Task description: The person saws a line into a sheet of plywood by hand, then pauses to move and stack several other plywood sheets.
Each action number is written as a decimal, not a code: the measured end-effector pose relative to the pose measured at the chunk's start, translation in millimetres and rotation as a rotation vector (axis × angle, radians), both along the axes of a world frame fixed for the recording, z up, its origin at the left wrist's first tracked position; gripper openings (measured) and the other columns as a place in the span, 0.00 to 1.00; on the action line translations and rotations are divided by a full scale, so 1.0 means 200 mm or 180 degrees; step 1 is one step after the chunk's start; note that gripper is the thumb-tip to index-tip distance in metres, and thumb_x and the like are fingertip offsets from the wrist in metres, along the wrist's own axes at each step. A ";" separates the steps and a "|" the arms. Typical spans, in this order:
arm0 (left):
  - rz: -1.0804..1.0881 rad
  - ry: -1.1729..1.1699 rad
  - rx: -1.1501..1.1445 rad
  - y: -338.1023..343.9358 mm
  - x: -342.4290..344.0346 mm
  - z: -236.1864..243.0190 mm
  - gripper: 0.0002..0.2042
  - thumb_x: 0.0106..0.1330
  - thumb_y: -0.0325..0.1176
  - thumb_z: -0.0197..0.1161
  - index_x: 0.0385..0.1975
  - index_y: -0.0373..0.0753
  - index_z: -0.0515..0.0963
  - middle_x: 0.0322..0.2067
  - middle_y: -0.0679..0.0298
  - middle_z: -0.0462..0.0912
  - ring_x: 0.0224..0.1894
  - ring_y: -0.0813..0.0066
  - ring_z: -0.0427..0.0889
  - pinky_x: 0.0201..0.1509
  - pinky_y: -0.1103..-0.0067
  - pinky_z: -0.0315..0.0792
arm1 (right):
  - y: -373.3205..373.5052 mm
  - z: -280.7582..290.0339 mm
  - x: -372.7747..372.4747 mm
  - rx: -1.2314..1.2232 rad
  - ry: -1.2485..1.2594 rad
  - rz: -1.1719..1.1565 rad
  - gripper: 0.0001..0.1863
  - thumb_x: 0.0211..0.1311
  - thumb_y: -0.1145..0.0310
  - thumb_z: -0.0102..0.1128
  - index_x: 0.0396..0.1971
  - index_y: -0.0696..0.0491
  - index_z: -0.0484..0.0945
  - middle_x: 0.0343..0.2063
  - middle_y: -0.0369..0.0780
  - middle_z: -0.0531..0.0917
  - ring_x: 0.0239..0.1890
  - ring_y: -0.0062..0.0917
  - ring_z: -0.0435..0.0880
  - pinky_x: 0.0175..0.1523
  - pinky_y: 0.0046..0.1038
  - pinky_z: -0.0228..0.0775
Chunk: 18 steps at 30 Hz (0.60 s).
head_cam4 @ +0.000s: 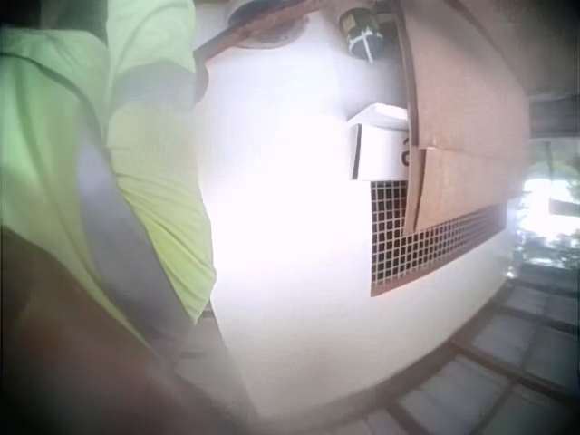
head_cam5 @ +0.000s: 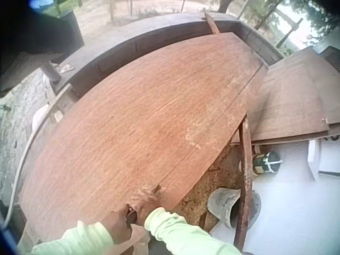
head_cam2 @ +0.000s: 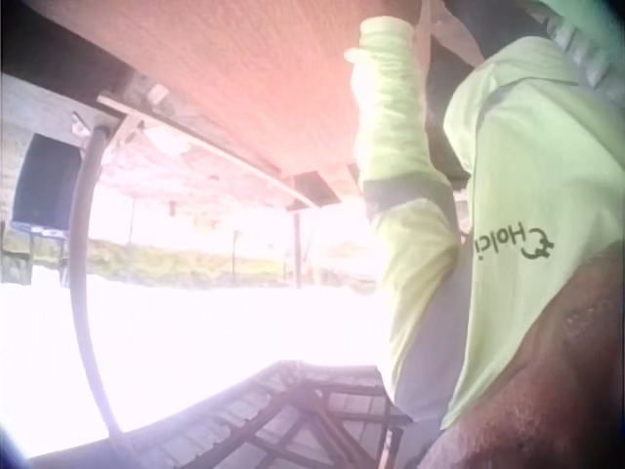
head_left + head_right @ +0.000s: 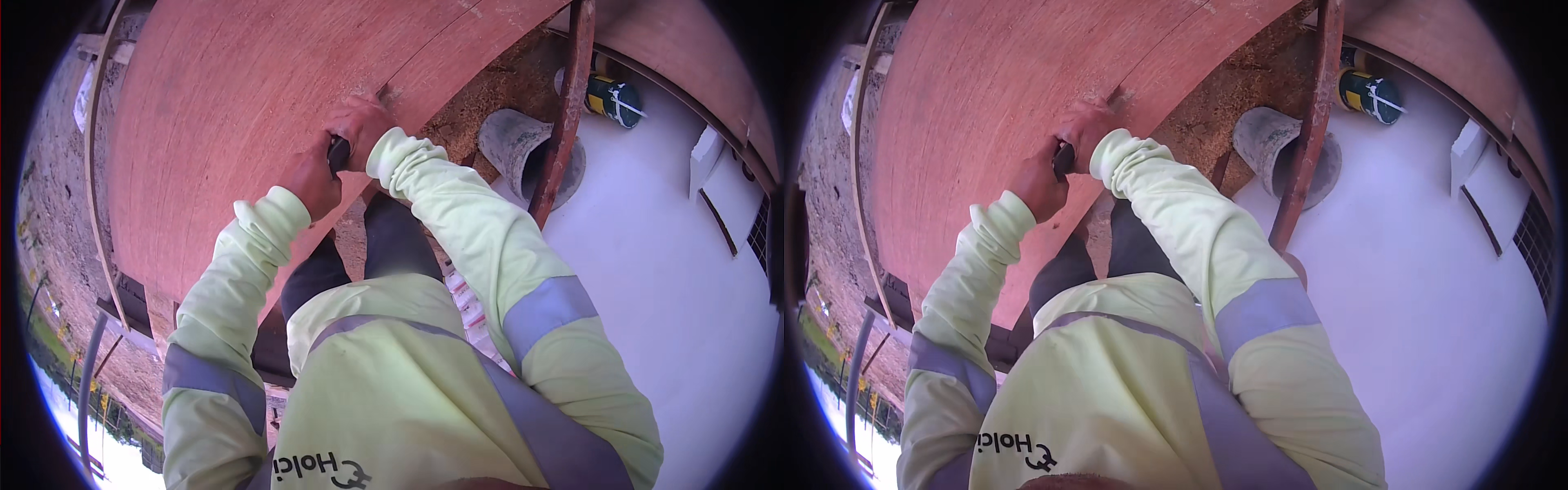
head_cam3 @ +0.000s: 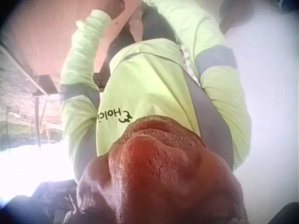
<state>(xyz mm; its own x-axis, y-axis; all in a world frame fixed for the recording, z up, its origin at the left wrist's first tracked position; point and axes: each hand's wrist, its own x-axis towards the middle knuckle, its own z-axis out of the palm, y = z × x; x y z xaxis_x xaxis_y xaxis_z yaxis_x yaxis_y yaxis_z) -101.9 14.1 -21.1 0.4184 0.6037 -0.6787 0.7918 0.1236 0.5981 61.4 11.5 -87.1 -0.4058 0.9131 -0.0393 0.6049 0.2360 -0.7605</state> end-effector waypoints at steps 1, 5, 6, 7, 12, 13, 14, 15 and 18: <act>-0.0001 -0.0173 0.0433 -0.02 -0.04 0.05 0.20 0.55 0.22 0.56 0.49 0.35 0.66 0.26 0.40 0.79 0.31 0.35 0.79 0.32 0.55 0.72 | -0.07 0.06 -0.06 -0.0109 0.0050 0.0044 0.14 0.35 0.55 0.70 0.23 0.43 0.80 0.28 0.32 0.81 0.41 0.31 0.78 0.50 0.39 0.65; 0.0154 0.0501 -0.0457 -0.25 -0.31 0.81 0.21 0.54 0.22 0.55 0.51 0.35 0.64 0.31 0.41 0.80 0.32 0.35 0.79 0.34 0.51 0.71 | -0.31 0.60 -0.38 0.0087 0.0591 0.0121 0.14 0.35 0.58 0.70 0.25 0.45 0.80 0.29 0.34 0.80 0.41 0.34 0.78 0.49 0.39 0.66; -0.0270 0.0758 -0.0456 -0.26 -0.33 0.96 0.22 0.55 0.22 0.55 0.51 0.34 0.63 0.30 0.42 0.79 0.30 0.36 0.78 0.32 0.50 0.70 | -0.33 0.71 -0.42 0.0274 0.0813 0.0107 0.17 0.33 0.56 0.70 0.27 0.46 0.80 0.28 0.34 0.80 0.41 0.35 0.78 0.49 0.39 0.66; -0.0393 0.1082 -0.0723 -0.24 -0.31 1.03 0.21 0.55 0.21 0.55 0.51 0.35 0.64 0.28 0.43 0.79 0.28 0.37 0.78 0.31 0.51 0.70 | -0.32 0.76 -0.44 0.0175 0.0748 0.0043 0.17 0.33 0.56 0.70 0.27 0.46 0.80 0.28 0.34 0.80 0.41 0.35 0.78 0.49 0.39 0.66; -0.0174 0.0460 -0.0035 0.11 0.08 0.36 0.16 0.54 0.20 0.54 0.45 0.30 0.69 0.31 0.38 0.80 0.38 0.35 0.79 0.38 0.59 0.75 | 0.04 0.27 -0.08 -0.0328 0.0013 -0.0136 0.13 0.30 0.57 0.71 0.18 0.44 0.79 0.25 0.34 0.81 0.36 0.32 0.79 0.46 0.39 0.67; -0.0026 0.0207 0.0090 0.16 0.14 0.19 0.17 0.53 0.21 0.55 0.45 0.30 0.70 0.31 0.36 0.79 0.38 0.36 0.79 0.38 0.59 0.74 | 0.10 0.14 0.02 -0.0461 0.0028 -0.0192 0.14 0.30 0.57 0.71 0.21 0.44 0.80 0.25 0.34 0.83 0.36 0.32 0.80 0.48 0.39 0.66; -0.0213 0.0247 0.0234 0.14 0.14 0.10 0.19 0.52 0.22 0.56 0.47 0.31 0.69 0.31 0.35 0.79 0.38 0.36 0.80 0.37 0.59 0.74 | 0.12 0.05 0.05 -0.0293 0.0212 -0.0056 0.14 0.30 0.57 0.71 0.21 0.44 0.80 0.25 0.34 0.83 0.36 0.32 0.80 0.48 0.39 0.66; -0.0091 0.0370 -0.0061 0.09 0.09 0.07 0.19 0.52 0.22 0.56 0.47 0.31 0.69 0.31 0.36 0.79 0.37 0.36 0.80 0.37 0.58 0.74 | 0.10 0.01 0.05 -0.0154 0.0381 -0.0050 0.14 0.31 0.56 0.71 0.21 0.44 0.79 0.25 0.35 0.81 0.37 0.34 0.79 0.47 0.40 0.66; -0.0022 0.0040 0.0234 -0.09 -0.14 0.35 0.19 0.53 0.22 0.55 0.48 0.30 0.66 0.30 0.38 0.80 0.35 0.35 0.79 0.37 0.56 0.73 | -0.09 0.21 -0.12 0.0055 0.0538 -0.0139 0.13 0.33 0.56 0.71 0.21 0.43 0.81 0.28 0.35 0.82 0.40 0.32 0.79 0.50 0.39 0.66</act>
